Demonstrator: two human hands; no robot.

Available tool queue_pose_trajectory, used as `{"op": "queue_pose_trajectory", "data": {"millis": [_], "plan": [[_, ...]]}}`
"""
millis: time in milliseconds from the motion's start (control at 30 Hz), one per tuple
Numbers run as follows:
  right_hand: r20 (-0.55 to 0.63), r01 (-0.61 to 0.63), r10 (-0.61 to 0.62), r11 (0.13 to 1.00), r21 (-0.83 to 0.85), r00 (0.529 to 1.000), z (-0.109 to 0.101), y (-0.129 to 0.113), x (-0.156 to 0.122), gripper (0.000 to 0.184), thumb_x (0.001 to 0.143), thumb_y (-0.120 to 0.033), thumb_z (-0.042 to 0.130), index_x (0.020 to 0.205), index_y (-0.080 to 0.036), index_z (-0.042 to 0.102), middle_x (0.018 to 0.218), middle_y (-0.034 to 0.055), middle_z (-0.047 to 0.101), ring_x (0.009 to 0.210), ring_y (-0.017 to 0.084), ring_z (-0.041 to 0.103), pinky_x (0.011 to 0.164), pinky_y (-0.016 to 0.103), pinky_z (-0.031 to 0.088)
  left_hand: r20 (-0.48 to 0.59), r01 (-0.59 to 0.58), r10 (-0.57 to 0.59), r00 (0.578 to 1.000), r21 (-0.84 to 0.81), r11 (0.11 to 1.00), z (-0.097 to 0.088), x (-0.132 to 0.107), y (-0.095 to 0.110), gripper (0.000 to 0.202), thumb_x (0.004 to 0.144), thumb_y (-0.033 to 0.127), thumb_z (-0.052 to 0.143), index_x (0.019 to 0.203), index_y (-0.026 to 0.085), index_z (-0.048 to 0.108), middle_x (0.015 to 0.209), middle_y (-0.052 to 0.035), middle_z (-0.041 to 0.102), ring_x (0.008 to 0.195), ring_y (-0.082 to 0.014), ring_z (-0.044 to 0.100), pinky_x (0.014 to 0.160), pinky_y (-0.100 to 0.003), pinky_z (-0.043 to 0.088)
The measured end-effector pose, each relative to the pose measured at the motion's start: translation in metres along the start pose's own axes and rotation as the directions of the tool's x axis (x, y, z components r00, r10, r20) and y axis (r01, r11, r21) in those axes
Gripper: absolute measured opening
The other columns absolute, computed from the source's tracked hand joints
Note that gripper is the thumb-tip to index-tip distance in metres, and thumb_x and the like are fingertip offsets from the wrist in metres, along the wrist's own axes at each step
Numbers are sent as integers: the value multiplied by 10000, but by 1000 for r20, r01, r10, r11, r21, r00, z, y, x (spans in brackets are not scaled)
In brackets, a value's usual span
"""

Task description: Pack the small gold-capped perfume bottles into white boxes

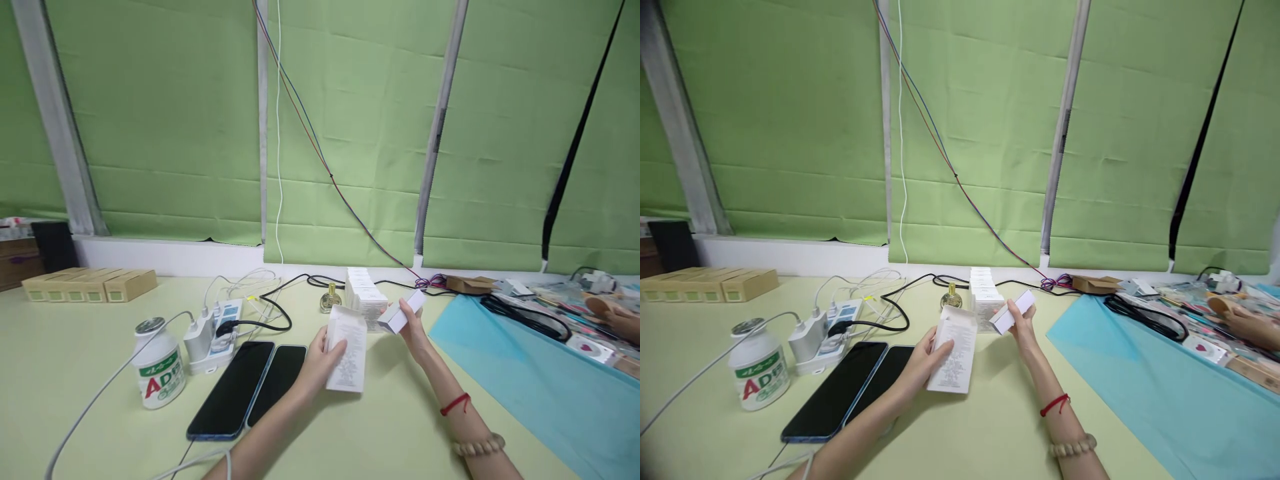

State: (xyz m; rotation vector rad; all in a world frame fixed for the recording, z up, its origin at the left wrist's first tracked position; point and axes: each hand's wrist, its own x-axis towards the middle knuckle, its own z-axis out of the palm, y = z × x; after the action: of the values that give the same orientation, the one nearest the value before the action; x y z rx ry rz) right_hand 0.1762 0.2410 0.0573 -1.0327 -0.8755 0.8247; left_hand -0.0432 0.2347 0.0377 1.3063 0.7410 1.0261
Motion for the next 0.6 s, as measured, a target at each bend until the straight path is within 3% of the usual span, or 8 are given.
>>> {"op": "queue_pose_trajectory", "data": {"millis": [167,233,333,433,600], "plan": [[21,110,-109,994,-23,994,5,-6,-10,1001,597,-597,654,1380,-291,111,1128,43,547,983,214,581,826,335,502,-31,-222,239,971,265,938,-1,-2,1,697,823,424,528,1385,254,152,1069,-82,575,857,-173,610,764,-314,488],[87,115,-120,992,58,989,10,-13,-19,1016,601,-579,647,1398,-309,77,1194,50,509,962,223,589,808,348,503,-29,-316,358,933,409,856,-2,-4,3,588,846,361,485,1365,263,226,1130,-83,530,928,-171,581,828,-329,469],[145,139,-167,973,185,975,18,-21,-35,974,619,-539,633,1398,-319,91,1232,60,475,931,236,600,789,361,498,7,-401,516,857,639,657,-2,-6,2,447,844,275,450,1285,267,377,1100,-72,482,941,-164,541,837,-325,460],[174,164,-196,969,183,965,22,-25,-47,945,601,-536,625,1388,-274,173,1144,80,530,979,265,581,813,378,481,123,-451,549,827,729,516,0,-6,-3,389,832,237,440,1219,274,438,1016,-59,426,792,-122,536,684,-257,476],[228,156,-189,976,155,955,25,-21,-55,901,606,-536,624,1330,-267,160,1118,103,518,1018,288,554,821,397,470,230,-522,558,798,727,446,4,-8,-10,265,848,222,425,1105,238,365,1045,-58,415,650,-81,514,503,-196,405]]}}
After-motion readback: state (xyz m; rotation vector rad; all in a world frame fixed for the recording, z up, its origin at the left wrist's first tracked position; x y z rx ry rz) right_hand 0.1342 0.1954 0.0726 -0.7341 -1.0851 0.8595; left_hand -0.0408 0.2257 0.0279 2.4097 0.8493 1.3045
